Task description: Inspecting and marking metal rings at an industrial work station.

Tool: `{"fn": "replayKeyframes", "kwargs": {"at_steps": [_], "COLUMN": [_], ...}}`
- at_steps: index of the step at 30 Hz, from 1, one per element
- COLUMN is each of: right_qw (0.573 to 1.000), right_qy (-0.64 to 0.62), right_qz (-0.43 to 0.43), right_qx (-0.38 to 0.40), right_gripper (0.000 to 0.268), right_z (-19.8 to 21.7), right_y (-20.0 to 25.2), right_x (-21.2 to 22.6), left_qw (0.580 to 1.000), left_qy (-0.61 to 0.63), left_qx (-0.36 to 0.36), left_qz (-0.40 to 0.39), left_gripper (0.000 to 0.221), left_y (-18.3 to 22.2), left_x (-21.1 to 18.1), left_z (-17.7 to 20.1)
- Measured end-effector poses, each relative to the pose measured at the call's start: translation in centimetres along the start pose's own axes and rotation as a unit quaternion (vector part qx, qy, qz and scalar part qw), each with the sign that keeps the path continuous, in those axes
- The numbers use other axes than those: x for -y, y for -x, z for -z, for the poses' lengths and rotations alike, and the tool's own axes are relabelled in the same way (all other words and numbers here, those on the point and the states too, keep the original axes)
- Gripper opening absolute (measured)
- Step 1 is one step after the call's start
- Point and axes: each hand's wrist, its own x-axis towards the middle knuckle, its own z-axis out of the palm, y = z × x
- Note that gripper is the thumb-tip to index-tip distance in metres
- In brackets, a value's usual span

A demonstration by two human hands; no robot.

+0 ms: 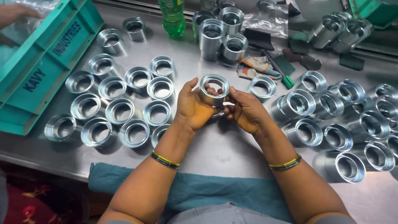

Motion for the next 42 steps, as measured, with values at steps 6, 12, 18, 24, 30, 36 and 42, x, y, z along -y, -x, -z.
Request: {"fn": "replayKeyframes", "kwargs": {"at_steps": [6,12,18,24,30,36,42], "right_qw": [0.940,0.836,0.558,0.582,0.588,0.913,0.994], "right_qy": [0.310,0.530,0.738,0.696,0.626,0.270,-0.050], "right_qz": [0.076,0.139,0.349,0.390,0.499,0.305,0.072], "right_qx": [-0.117,-0.007,-0.150,-0.154,-0.119,-0.016,0.065], "right_gripper": [0.033,0.025,0.018,0.017,0.039,0.059,0.057], "right_z": [-1.9,-2.2,1.8,-4.6,-8.9,-1.9,-3.6], "right_y": [-0.2,6.6,9.5,8.9,2.1,-3.4,-1.5], "right_x": [-0.6,0.5,0.0,1.3,0.1,-1.6,0.5], "left_qw": [0.899,0.096,0.317,0.288,0.838,0.548,0.556], "left_qy": [-0.392,-0.758,-0.877,-0.906,-0.479,-0.715,-0.714], "left_qx": [-0.032,-0.263,-0.330,-0.257,-0.015,0.043,0.116], "left_qz": [-0.195,-0.589,-0.144,-0.173,-0.260,-0.432,-0.408], "left_gripper": [0.057,0.055,0.059,0.036,0.032,0.039,0.061], "left_y": [-2.4,-0.1,3.0,0.2,-1.6,-1.0,-0.3], "left_x": [2.1,-2.4,-5.5,-4.5,-3.0,-0.2,-0.2], "left_z": [3.3,3.1,1.0,3.2,4.5,4.1,2.4]}}
